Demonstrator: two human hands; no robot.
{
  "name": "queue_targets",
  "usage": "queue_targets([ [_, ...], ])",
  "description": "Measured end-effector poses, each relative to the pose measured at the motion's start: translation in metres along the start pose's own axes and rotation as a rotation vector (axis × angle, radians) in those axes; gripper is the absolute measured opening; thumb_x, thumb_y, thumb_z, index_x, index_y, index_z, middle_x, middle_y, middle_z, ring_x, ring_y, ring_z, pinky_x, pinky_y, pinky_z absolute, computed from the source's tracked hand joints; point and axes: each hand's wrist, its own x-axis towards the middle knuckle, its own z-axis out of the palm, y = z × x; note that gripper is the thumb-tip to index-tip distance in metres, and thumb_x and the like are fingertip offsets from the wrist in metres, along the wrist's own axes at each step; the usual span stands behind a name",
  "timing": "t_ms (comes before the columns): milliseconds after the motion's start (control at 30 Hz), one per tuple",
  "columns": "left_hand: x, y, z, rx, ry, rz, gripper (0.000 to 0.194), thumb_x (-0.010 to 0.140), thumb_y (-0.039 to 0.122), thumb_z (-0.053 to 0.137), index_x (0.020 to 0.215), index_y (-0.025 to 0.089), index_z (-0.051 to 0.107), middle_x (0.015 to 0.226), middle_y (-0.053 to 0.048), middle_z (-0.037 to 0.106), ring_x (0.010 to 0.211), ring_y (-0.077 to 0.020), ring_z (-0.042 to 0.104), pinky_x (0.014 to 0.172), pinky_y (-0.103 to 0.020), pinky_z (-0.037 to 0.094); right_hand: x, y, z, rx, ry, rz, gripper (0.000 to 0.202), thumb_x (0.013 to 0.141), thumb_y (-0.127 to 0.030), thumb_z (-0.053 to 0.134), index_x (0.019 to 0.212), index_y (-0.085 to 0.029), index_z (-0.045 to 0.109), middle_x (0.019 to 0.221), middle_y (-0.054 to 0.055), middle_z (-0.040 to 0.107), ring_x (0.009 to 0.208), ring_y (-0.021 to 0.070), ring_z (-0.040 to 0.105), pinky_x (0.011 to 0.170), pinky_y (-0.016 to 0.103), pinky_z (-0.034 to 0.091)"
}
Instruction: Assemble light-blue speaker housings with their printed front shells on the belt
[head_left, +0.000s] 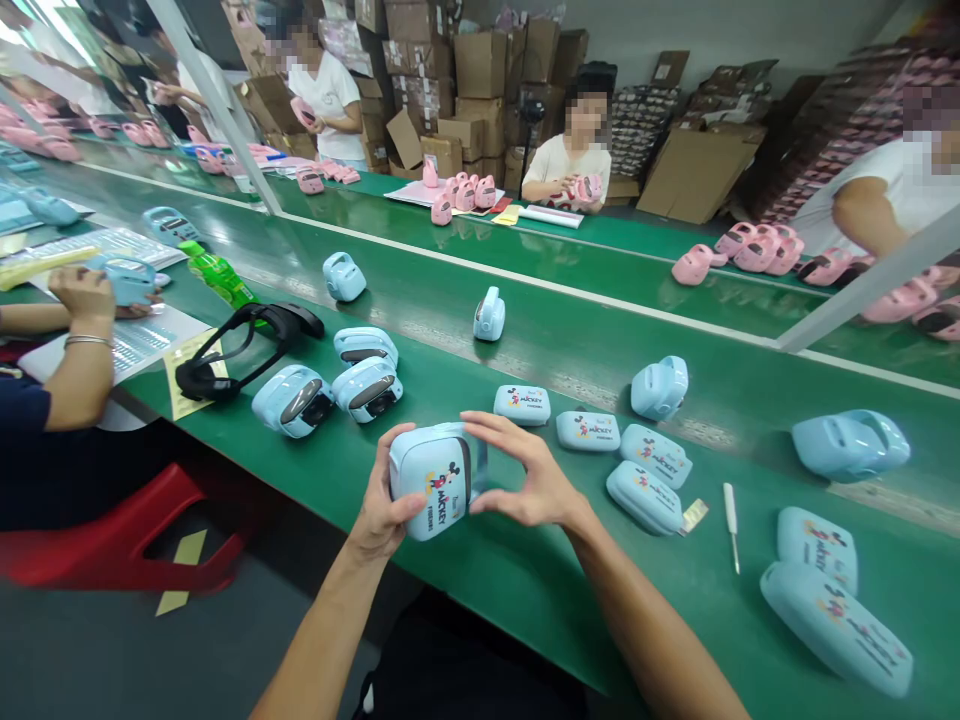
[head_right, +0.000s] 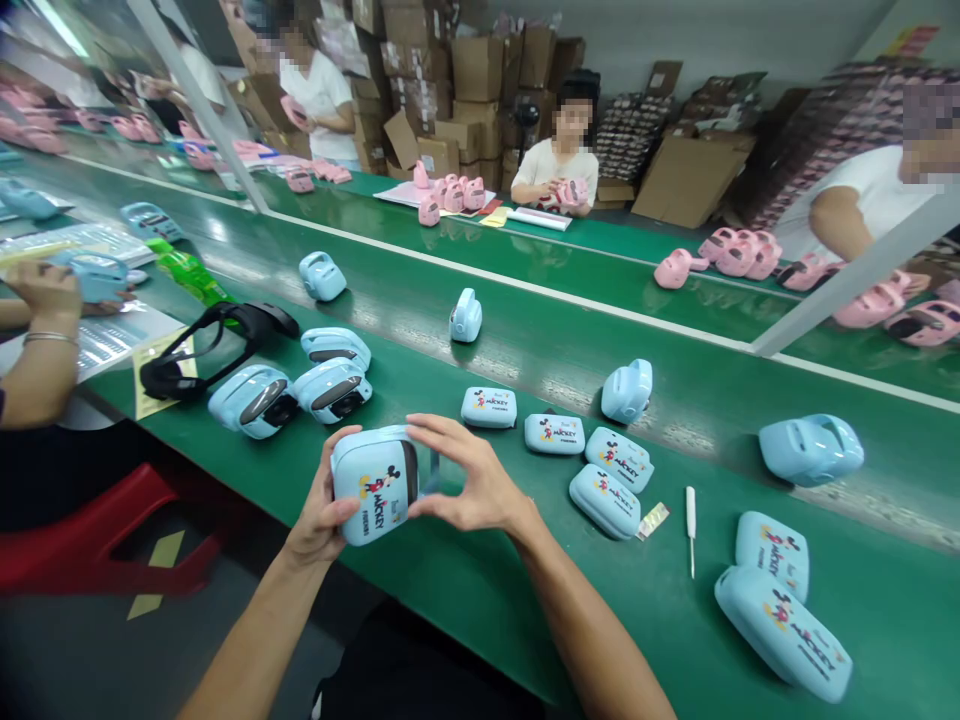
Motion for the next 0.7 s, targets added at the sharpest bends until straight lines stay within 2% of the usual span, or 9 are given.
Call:
queue_targets([
  [100, -0.003, 0.003, 0.012, -0.008, 0.092, -0.049, 0.079, 0.051, 0.028, 0.094, 0.121, 0.031, 0.057, 0.101, -0.001, 0.069, 0.086, -0.0231, 0.068, 0.074, -0.032, 0.058, 0.001, -0.006, 0.010, -0.159, -0.121, -0.126, 0.105, 0.071, -0.058, 0.085, 0.159, -0.030, 0.036, 0.162, 0.014, 0.040, 0.150, 0.0364, 0.038, 0.124, 0.054, 0.032],
  [200, -0.006, 0.003, 0.021, 0.025, 0.177, -0.096, 0.076, 0.055, 0.029, 0.093, 0.121, 0.030, 0.056, 0.105, -0.001, 0.067, 0.086, -0.0211, 0.067, 0.072, -0.029, 0.058, -0.001, -0.003, 0.021, -0.221, -0.135, -0.151, 0.111, 0.073, -0.058, 0.083, 0.163, -0.029, 0.025, 0.166, 0.017, 0.032, 0.153, 0.0374, 0.032, 0.124, 0.055, 0.032],
  [367, -0.011, 0.002, 0.027, 0.096, 0.218, -0.072, 0.075, 0.055, 0.027, 0.094, 0.120, 0.027, 0.057, 0.105, -0.001, 0.066, 0.089, -0.0201, 0.065, 0.072, -0.028, 0.057, -0.004, 0.006, 0.028, -0.194, -0.122, -0.107, 0.118, 0.072, -0.058, 0.085, 0.164, -0.028, 0.018, 0.163, 0.018, 0.037, 0.152, 0.0362, 0.035, 0.122, 0.055, 0.036],
  [500, -0.013, 0.000, 0.026, 0.122, 0.243, -0.059, 0.076, 0.057, 0.025, 0.093, 0.124, 0.029, 0.058, 0.104, -0.001, 0.067, 0.090, -0.0201, 0.065, 0.073, -0.027, 0.056, -0.008, 0.008, 0.029, -0.185, -0.135, -0.027, 0.117, 0.069, -0.054, 0.089, 0.163, -0.028, 0.024, 0.161, 0.017, 0.042, 0.150, 0.0364, 0.039, 0.122, 0.054, 0.037],
  [700, -0.013, -0.004, 0.020, 0.162, 0.260, -0.056, 0.070, 0.055, 0.019, 0.093, 0.117, 0.026, 0.063, 0.100, -0.001, 0.068, 0.087, -0.0197, 0.064, 0.073, -0.028, 0.055, -0.010, 0.006, 0.029, -0.203, -0.168, 0.039, 0.111, 0.069, -0.049, 0.090, 0.161, -0.027, 0.031, 0.157, 0.018, 0.045, 0.145, 0.0362, 0.045, 0.119, 0.053, 0.041],
])
